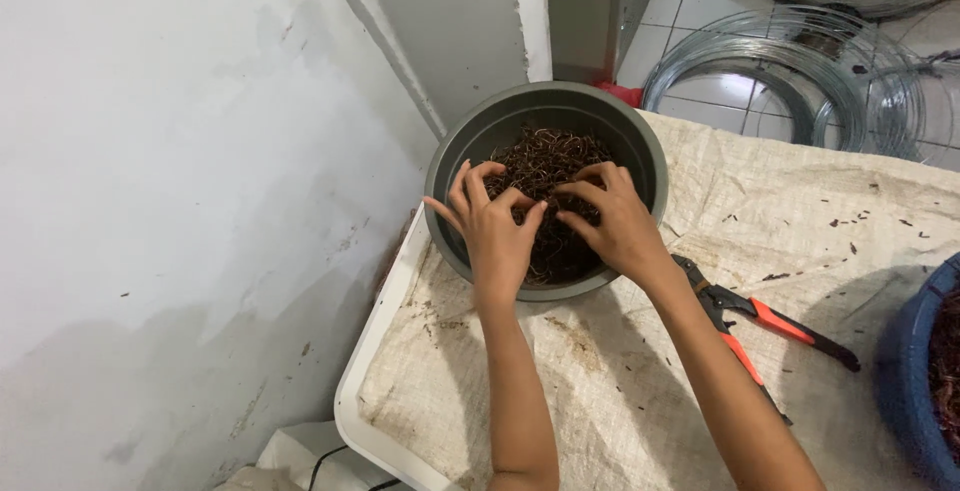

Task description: Cutting thin wires into smaller pieces using wire cutters and sorting them into a bowl

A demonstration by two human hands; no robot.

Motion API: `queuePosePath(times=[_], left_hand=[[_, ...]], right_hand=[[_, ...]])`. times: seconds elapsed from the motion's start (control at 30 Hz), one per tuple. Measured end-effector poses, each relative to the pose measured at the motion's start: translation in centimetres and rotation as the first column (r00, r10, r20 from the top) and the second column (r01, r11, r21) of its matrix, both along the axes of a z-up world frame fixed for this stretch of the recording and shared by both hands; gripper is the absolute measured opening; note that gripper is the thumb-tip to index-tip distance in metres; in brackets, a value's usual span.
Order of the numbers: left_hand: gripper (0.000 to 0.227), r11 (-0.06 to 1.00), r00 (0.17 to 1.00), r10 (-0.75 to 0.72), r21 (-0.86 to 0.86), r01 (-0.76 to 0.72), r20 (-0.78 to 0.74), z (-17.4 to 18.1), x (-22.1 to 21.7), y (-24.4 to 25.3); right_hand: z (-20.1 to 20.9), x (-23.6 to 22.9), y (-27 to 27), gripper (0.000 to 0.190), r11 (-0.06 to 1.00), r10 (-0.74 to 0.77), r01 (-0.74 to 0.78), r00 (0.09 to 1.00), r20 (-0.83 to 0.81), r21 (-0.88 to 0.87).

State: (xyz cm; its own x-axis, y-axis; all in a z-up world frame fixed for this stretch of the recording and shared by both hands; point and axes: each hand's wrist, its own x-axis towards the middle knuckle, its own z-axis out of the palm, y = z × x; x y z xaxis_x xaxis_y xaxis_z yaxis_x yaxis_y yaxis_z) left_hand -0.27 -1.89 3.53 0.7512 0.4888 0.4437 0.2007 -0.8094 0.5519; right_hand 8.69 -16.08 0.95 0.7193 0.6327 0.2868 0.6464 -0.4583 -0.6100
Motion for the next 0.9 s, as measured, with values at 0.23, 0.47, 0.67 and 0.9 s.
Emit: queuePosePath(times=[0.23,0.47,0.67,0.9], left_hand=[[0.022,0.999,1.000,-0.008,0.041,0.007,0.010,1.2,0.1,-1.3],[0.018,0.997,1.000,-0.013,0.072,0.014,-0.012,0.7,0.2,-1.3],[0.013,0.991,0.997,-0.072,0.116,0.069,0.016,1.2,0.7,-2.9],[0.015,0.964,0.993,-0.105,0.250,0.087,0.062,0.7,1.1,-3.8]], right_hand=[[-2.1,0.9,0.0,0.021,0.994,-0.011,-0.001,0.993,0.116,0.106],[-3.3,1.0,0.2,0.012,0.995,0.020,-0.037,0.984,0.176,0.092],[-4.0,1.1,-0.1,0.014,0.995,-0.029,0.007,0.974,0.224,0.100],[-3.2,-0.6,-2.0,0.010,0.976,-0.012,-0.019,0.990,0.141,0.218]])
